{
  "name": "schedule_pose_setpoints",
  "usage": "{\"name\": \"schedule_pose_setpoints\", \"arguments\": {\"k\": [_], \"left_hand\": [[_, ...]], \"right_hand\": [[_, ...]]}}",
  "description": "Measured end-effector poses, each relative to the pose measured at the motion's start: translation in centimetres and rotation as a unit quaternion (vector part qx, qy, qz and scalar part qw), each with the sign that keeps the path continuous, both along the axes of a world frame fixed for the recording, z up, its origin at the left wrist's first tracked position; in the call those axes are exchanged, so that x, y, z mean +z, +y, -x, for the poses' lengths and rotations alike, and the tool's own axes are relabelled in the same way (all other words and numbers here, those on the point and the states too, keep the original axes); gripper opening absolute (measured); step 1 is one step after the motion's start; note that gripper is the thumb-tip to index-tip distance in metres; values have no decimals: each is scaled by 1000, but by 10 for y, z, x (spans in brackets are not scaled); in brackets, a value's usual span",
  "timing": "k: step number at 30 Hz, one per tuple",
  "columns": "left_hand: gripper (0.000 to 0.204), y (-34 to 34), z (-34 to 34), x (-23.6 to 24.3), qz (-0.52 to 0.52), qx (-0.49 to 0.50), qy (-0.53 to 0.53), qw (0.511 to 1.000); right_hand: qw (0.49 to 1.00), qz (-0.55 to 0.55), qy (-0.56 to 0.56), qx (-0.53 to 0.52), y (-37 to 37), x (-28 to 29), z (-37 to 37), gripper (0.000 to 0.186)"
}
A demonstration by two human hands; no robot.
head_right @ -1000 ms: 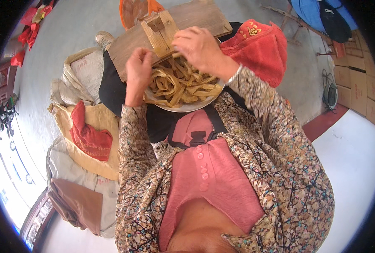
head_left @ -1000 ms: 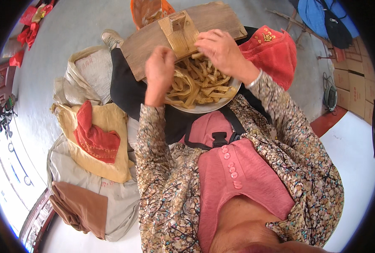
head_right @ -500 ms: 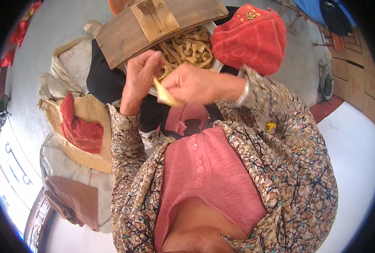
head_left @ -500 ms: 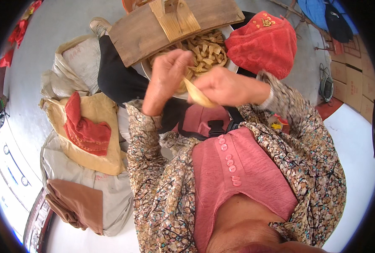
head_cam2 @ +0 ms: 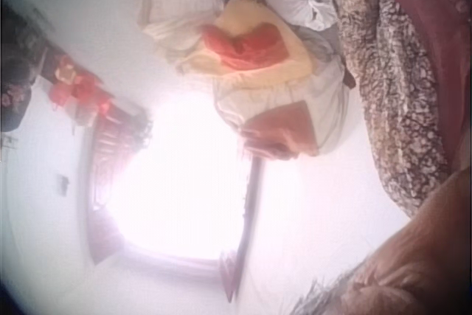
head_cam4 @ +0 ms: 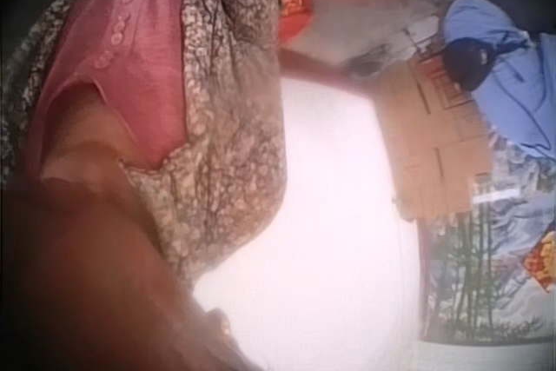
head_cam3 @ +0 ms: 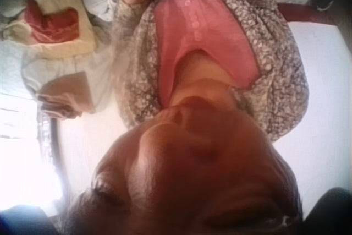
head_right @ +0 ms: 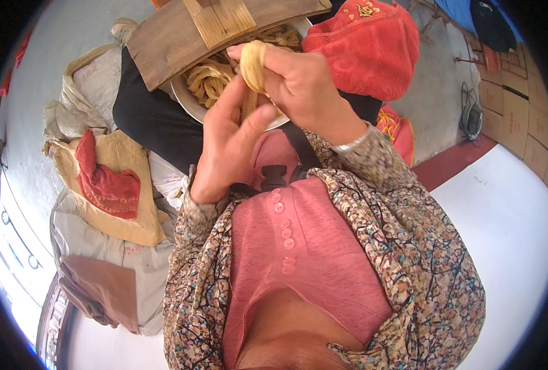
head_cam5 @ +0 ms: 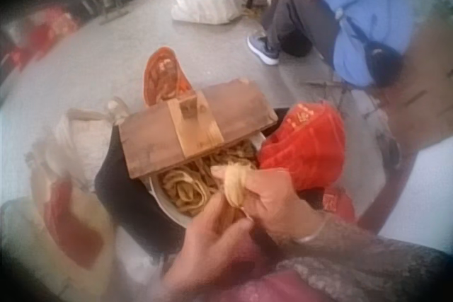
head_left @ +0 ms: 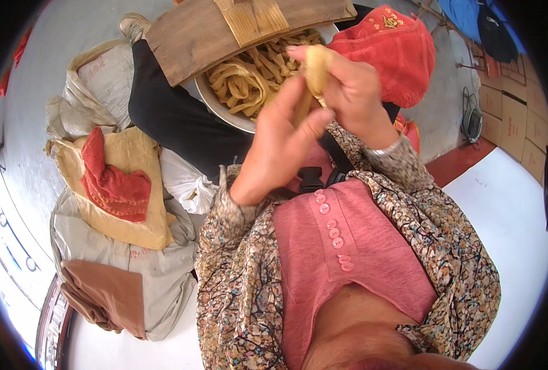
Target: The person sits on the floor and repeatedly picks up long, flat, yellowish food strips from a metal bowl, separates them by hand, and places them back into the bowl. The hands work continuously to untangle and arrange the strips.
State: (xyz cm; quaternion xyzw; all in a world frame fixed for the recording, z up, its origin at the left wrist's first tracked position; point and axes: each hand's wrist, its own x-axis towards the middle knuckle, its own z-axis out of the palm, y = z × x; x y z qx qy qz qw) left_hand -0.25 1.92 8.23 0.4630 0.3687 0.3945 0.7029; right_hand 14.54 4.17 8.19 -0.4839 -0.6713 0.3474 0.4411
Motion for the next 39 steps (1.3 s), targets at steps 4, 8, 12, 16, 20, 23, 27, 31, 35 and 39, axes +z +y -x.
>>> {"name": "schedule_pose_setpoints", "arguments": {"k": [4, 8, 12, 16, 20, 23, 27, 31, 35, 39], "left_hand": [[23, 3, -1, -37, 166, 69, -59, 982], [17, -9, 9, -62, -16, 33, 216, 976], [31, -21, 19, -68, -400, 36, 466, 788], [33, -22, 16, -76, -439, 82, 406, 797], [38, -14, 10, -77, -395, 107, 360, 839], [31, -1, 7, -54, -295, 90, 369, 877], [22, 17, 8, -37, -168, 50, 450, 876], [21, 26, 7, -49, -90, 109, 344, 928], [21, 27, 10, -61, 181, 132, 18, 974], [18, 3, 32, -56, 224, 77, -70, 969]], "right_hand": [[984, -42, -174, -9, 4, -27, 1, 20], [967, -27, -250, 41, -4, -48, -9, 17], [961, 259, 42, 93, -30, -78, -5, 21], [760, 520, 376, 100, -42, -86, -10, 31], [690, 522, 487, 116, -33, -97, -10, 31], [795, 447, 399, 100, -19, -90, -5, 19], [969, 178, 152, 76, -5, -76, 6, 10], [998, -43, -6, 52, 7, -65, 8, 9], [993, 20, 112, -11, 13, -58, 13, 10], [875, 219, 432, -1, 16, -66, 6, 13]]}}
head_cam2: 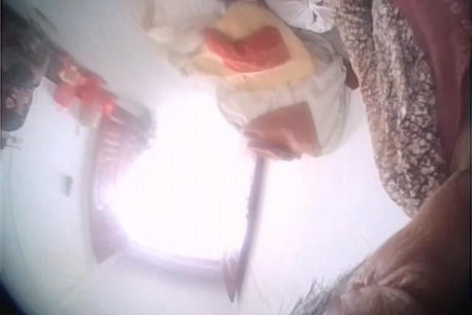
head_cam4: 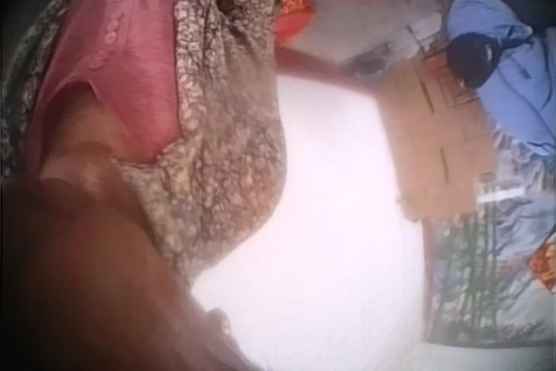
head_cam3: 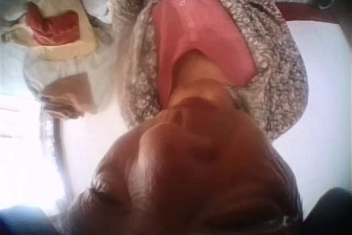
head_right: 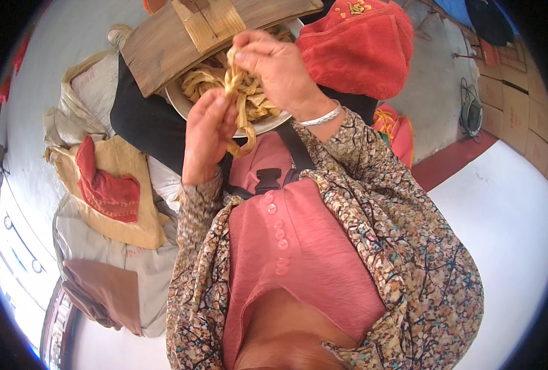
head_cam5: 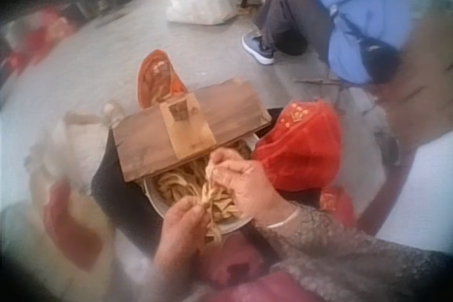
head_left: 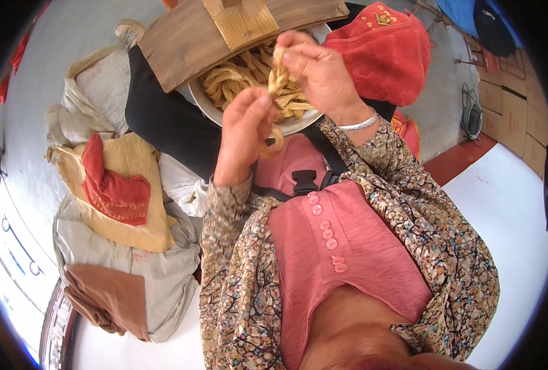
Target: The person sits on the floor and repeatedly picks up long, flat, yellowish food strips from a metal bowl, separates them by hand, and places them back into the bowl. The hands work continuously to untangle and arrange the strips.
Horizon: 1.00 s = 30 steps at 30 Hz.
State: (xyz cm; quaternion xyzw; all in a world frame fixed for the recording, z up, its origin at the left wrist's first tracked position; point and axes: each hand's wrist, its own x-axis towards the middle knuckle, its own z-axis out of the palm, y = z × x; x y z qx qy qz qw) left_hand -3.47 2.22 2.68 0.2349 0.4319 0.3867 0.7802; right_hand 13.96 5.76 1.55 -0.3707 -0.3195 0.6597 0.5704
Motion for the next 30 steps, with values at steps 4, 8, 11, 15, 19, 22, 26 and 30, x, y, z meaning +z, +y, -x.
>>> {"name": "schedule_pose_setpoints", "arguments": {"k": [4, 8, 11, 15, 19, 22, 26, 30], "left_hand": [[9, -10, 8, -10, -286, -9, 367, 885], [13, -2, 8, 1, -470, -40, 540, 697], [12, 5, 1, 9, -521, -49, 545, 656], [14, 8, -1, 4, -577, -57, 540, 611], [11, 6, 0, 8, -555, -83, 527, 638], [8, 4, 14, 13, -413, -128, 436, 789], [8, 4, 20, 23, -352, -163, 410, 826], [9, 16, 9, 25, -381, -146, 422, 810]], "right_hand": [[991, -24, -115, 70, -7, -6, -8, 20], [904, -157, -379, 123, 3, 9, -29, 31], [737, -286, -574, 213, 7, 27, -35, 26], [700, -257, -622, 238, 0, 44, -37, 29], [708, -269, -591, 278, 0, 36, -45, 29], [705, -327, -557, 293, 1, 32, -55, 28], [653, -385, -577, 304, 3, 35, -55, 24], [606, -466, -626, 153, 19, 50, -36, 22]]}}
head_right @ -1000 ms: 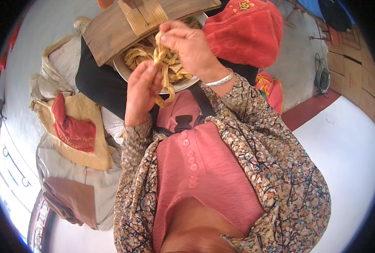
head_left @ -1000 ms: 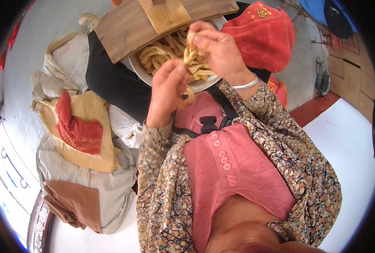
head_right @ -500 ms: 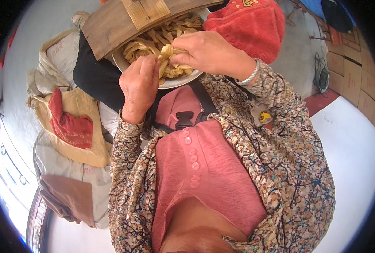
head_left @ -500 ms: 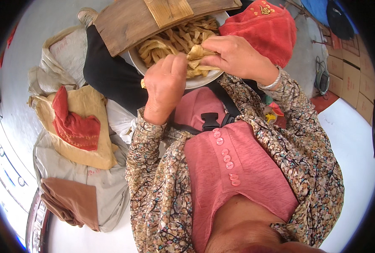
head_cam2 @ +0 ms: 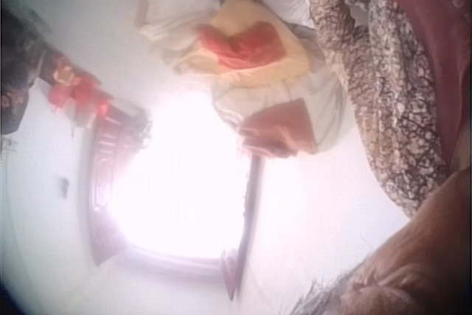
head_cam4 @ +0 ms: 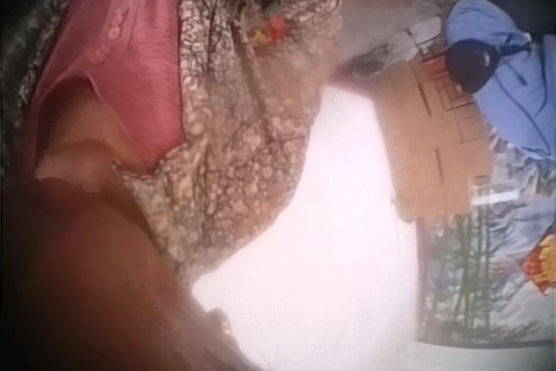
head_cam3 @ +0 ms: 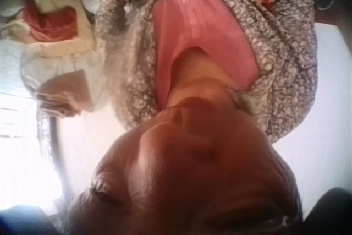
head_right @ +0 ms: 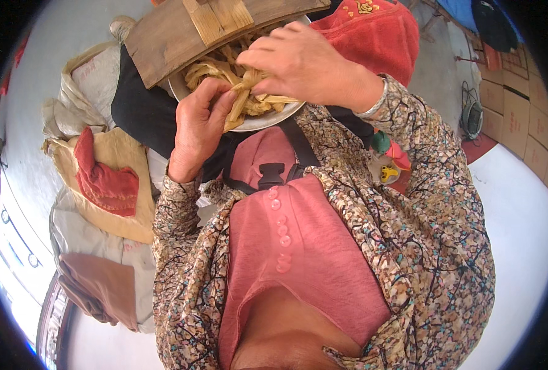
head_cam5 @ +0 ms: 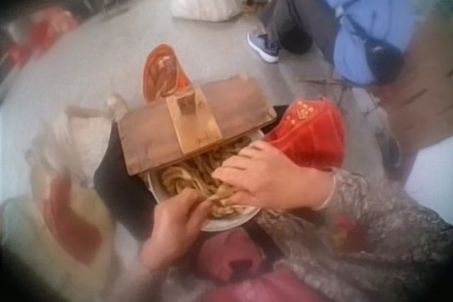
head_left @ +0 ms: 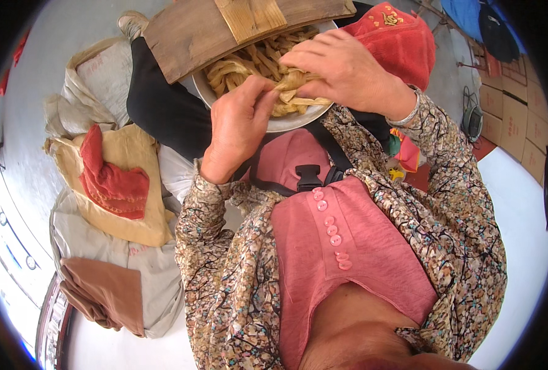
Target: The person sits on the floor and repeatedly picks up long, flat, yellowish food strips from a metal bowl, separates them by hand, and places them back into the bowl. The hands work continuously to untangle and arrange the strips.
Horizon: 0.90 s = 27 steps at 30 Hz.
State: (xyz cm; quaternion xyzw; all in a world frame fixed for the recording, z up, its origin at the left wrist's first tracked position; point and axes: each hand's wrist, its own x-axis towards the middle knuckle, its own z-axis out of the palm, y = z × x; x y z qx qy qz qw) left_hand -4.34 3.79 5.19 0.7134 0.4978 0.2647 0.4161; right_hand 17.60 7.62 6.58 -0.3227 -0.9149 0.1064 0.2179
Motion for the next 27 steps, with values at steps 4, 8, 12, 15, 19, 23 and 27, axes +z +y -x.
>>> {"name": "schedule_pose_setpoints", "arguments": {"k": [4, 8, 12, 15, 19, 23, 27], "left_hand": [[10, 7, -4, 3, 49, -17, -36, 998], [13, 12, -1, 2, 136, -37, -81, 987], [17, 35, 3, -6, 152, 32, -166, 974], [22, 59, 9, -17, 132, 61, -165, 976], [22, 83, 3, -33, 108, 98, -195, 970], [19, 95, -1, -33, 101, 145, -206, 963], [15, 108, -7, -52, 49, 163, -180, 969]], "right_hand": [[993, 84, -64, 60, 1, -3, 9, 22], [969, 242, -19, 39, 9, -3, -12, 18], [867, 475, 140, -55, 25, -9, -8, 19], [805, 521, 268, -93, 41, -27, -3, 24], [817, 448, 307, -194, 55, -37, 11, 20], [875, 326, 286, -216, 72, -55, 17, 19], [885, 285, 290, -227, 80, -68, 17, 20]]}}
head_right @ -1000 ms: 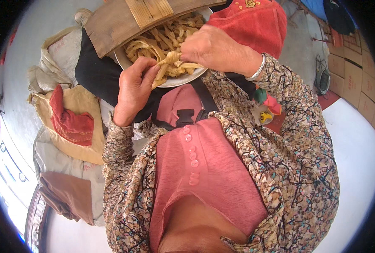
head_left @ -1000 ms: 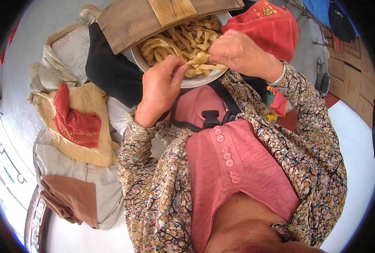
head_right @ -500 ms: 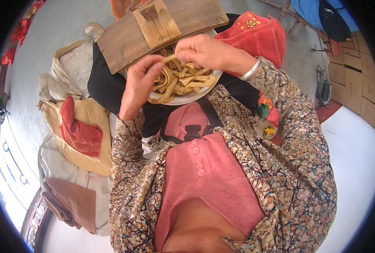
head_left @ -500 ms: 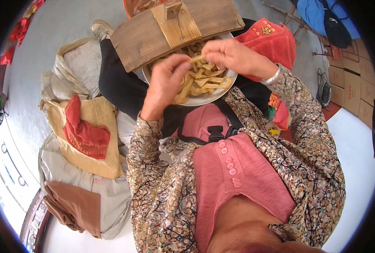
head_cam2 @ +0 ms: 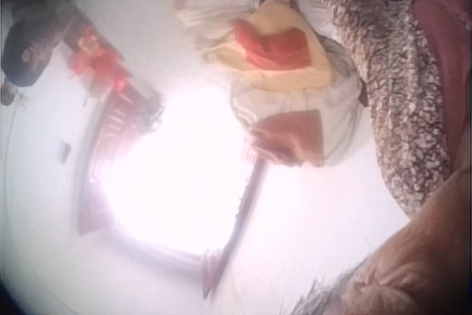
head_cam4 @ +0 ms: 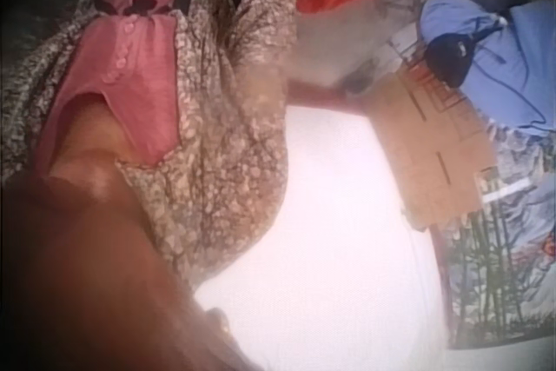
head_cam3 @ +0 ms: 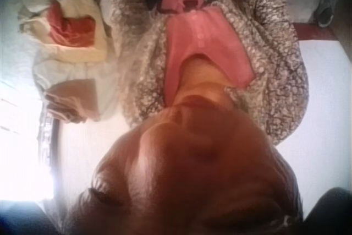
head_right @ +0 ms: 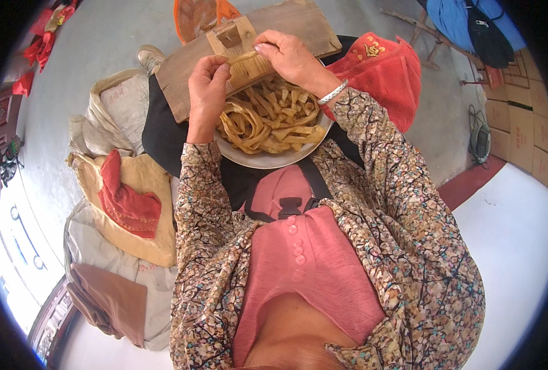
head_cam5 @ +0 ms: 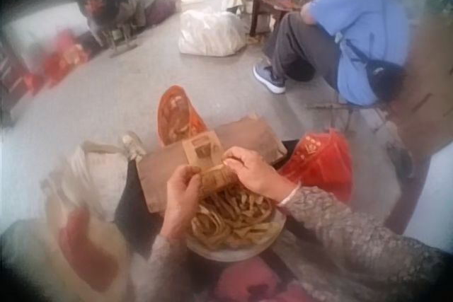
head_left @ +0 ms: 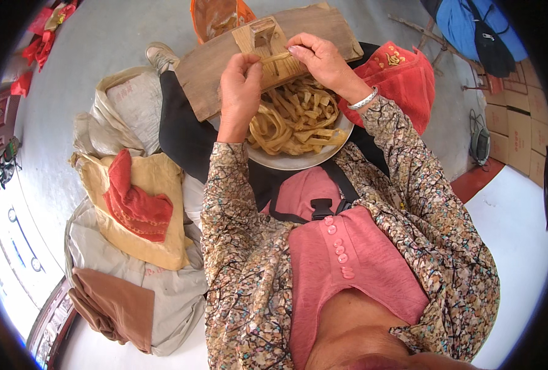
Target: The person sits on the floor and repeatedly picks up long, flat, yellowish food strips from a metal bowl, separates them by hand, and places them back into the bowl. The hands work continuously to untangle and arrange the strips.
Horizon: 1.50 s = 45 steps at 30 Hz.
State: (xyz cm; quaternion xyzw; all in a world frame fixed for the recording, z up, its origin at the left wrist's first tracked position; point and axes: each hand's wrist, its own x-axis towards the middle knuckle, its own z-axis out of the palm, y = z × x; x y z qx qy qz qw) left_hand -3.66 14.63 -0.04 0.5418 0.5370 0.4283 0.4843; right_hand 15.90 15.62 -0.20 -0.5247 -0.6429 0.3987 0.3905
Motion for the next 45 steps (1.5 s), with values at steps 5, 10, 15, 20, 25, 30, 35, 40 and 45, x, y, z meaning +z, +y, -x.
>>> {"name": "schedule_pose_setpoints", "arguments": {"k": [5, 10, 15, 20, 25, 30, 35, 40, 45], "left_hand": [[11, 5, -6, 0, -85, 24, 159, 983], [10, 3, 9, -15, -103, 104, 291, 945], [11, -45, 13, -2, -52, 34, 126, 990], [15, -75, -25, 26, 154, -70, -200, 965], [18, -119, 8, 46, 56, -148, 172, 972], [10, -127, 5, 157, -117, -167, 260, 944], [18, -128, 4, 244, -249, -142, 362, 887], [24, -111, 41, 291, -131, -278, 282, 909], [27, -90, 2, 263, -97, -328, 132, 930]], "right_hand": [[999, 7, -34, 7, -2, 5, 11, 18], [986, -104, -127, 19, -11, -9, -10, 15], [924, -297, -238, 18, -44, 22, 6, 18], [939, -269, -215, 11, -40, 40, 22, 26], [996, -15, -61, 66, -62, 52, 14, 30], [981, 25, 57, 183, -97, 89, 27, 24], [922, 66, 162, 344, -121, 156, 37, 18], [852, -83, 330, 398, -114, 205, 74, 16], [810, -200, 418, 360, -85, 229, 75, 16]]}}
